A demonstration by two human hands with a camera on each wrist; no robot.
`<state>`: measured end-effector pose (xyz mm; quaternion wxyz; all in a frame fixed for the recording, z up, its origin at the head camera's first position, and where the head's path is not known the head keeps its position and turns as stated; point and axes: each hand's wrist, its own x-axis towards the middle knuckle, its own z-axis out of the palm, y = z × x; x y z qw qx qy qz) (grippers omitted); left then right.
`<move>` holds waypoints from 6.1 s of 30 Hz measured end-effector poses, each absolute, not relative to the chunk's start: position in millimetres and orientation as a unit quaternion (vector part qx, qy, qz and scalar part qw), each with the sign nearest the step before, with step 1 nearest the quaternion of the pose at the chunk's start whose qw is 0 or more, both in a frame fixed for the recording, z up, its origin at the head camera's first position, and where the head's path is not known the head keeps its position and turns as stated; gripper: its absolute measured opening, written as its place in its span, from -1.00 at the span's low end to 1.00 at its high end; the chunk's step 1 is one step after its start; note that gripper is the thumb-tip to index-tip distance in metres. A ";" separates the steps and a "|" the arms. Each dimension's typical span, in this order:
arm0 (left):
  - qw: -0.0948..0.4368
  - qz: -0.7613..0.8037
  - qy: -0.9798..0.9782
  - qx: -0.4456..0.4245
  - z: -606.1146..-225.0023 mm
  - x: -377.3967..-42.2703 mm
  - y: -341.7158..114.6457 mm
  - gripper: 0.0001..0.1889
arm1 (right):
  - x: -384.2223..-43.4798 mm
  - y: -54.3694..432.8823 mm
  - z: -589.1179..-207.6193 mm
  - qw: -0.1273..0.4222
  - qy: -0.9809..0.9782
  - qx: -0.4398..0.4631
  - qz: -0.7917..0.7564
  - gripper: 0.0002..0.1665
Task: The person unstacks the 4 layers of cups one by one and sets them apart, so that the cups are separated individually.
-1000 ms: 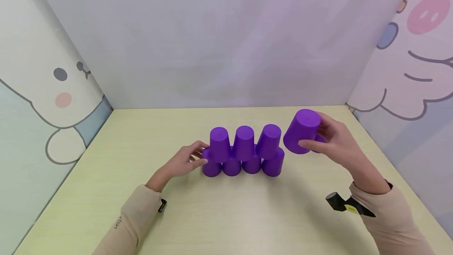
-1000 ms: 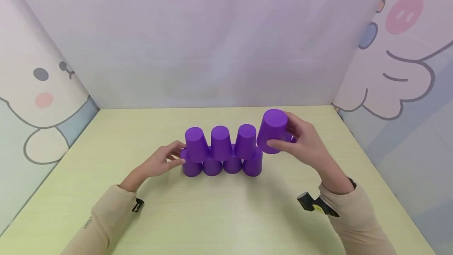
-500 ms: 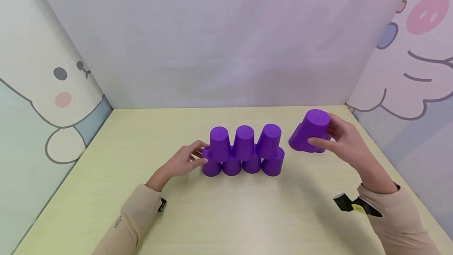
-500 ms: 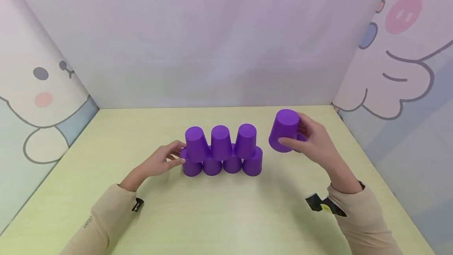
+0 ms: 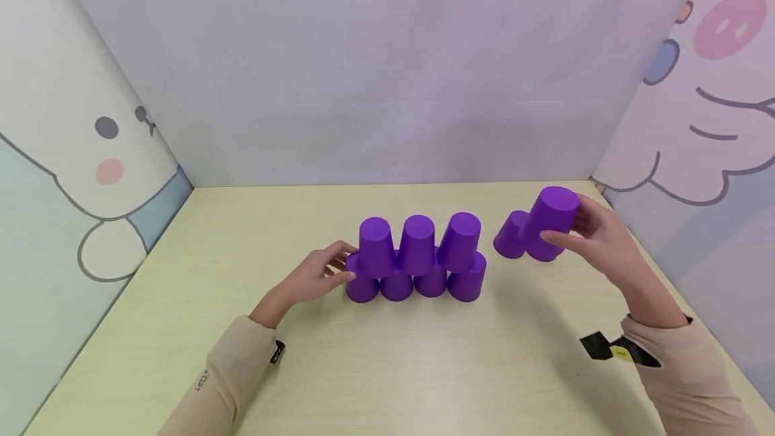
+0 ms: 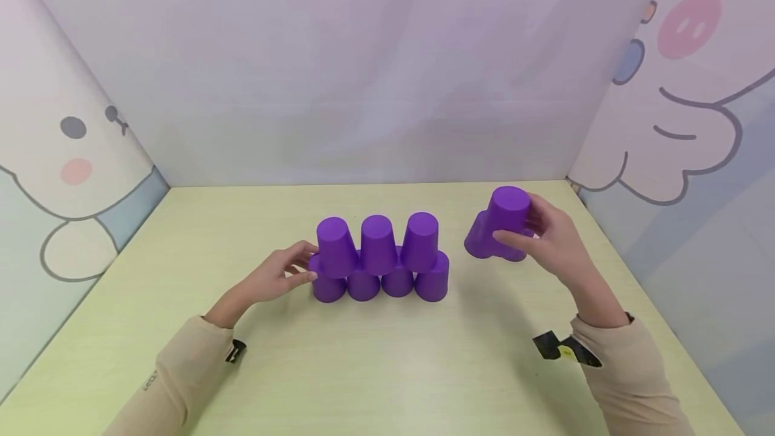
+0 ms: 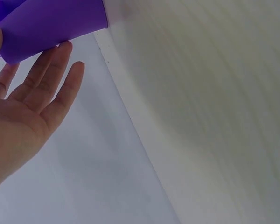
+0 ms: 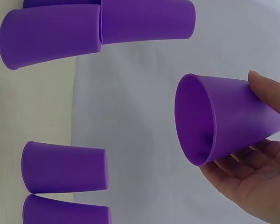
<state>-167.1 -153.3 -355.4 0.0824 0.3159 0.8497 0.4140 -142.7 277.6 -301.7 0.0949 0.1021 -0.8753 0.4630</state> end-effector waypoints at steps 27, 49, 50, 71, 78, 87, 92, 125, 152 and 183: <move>0.083 0.414 0.849 0.319 -357.1 -168.5 -153.6 -0.67 | -154.9 319.3 -320.1 0.091 -0.875 0.021 0.475 -0.40; 0.081 0.413 0.850 0.317 -363.7 -171.5 -154.2 -0.67 | -167.0 355.7 -336.6 0.121 -0.877 -0.084 0.457 -0.36; 0.081 0.414 0.850 0.316 -367.5 -173.5 -154.9 -0.66 | -167.4 357.3 -337.6 0.121 -0.877 -0.093 0.456 -0.36; 0.073 0.417 0.844 0.330 -389.2 -186.1 -164.1 -0.64 | -186.2 368.2 -375.8 0.098 -0.896 -0.123 0.415 -0.16; 0.078 0.416 0.847 0.321 -389.2 -185.2 -164.7 -0.63 | -190.4 368.2 -388.4 0.088 -0.899 -0.125 0.409 -0.17; 0.081 0.408 0.850 0.322 -360.8 -168.5 -157.0 -0.67 | -190.3 368.6 -397.9 0.044 -0.897 -0.124 0.423 -0.09; 0.083 0.407 0.850 0.323 -360.0 -168.1 -156.7 -0.67 | -189.0 369.5 -401.7 0.032 -0.898 -0.121 0.423 -0.07; 0.071 0.418 0.842 0.333 -390.0 -186.4 -166.5 -0.64 | -156.5 345.8 -340.0 0.092 -0.895 -0.078 0.430 -0.09; 0.074 0.413 0.846 0.330 -387.8 -185.7 -164.8 -0.65 | -147.6 278.3 -302.8 0.092 -0.894 0.059 0.435 -0.22; 0.074 0.400 0.854 0.323 -389.4 -187.4 -168.8 -0.49 | -160.2 214.8 -321.4 0.012 -0.858 0.173 0.484 -0.21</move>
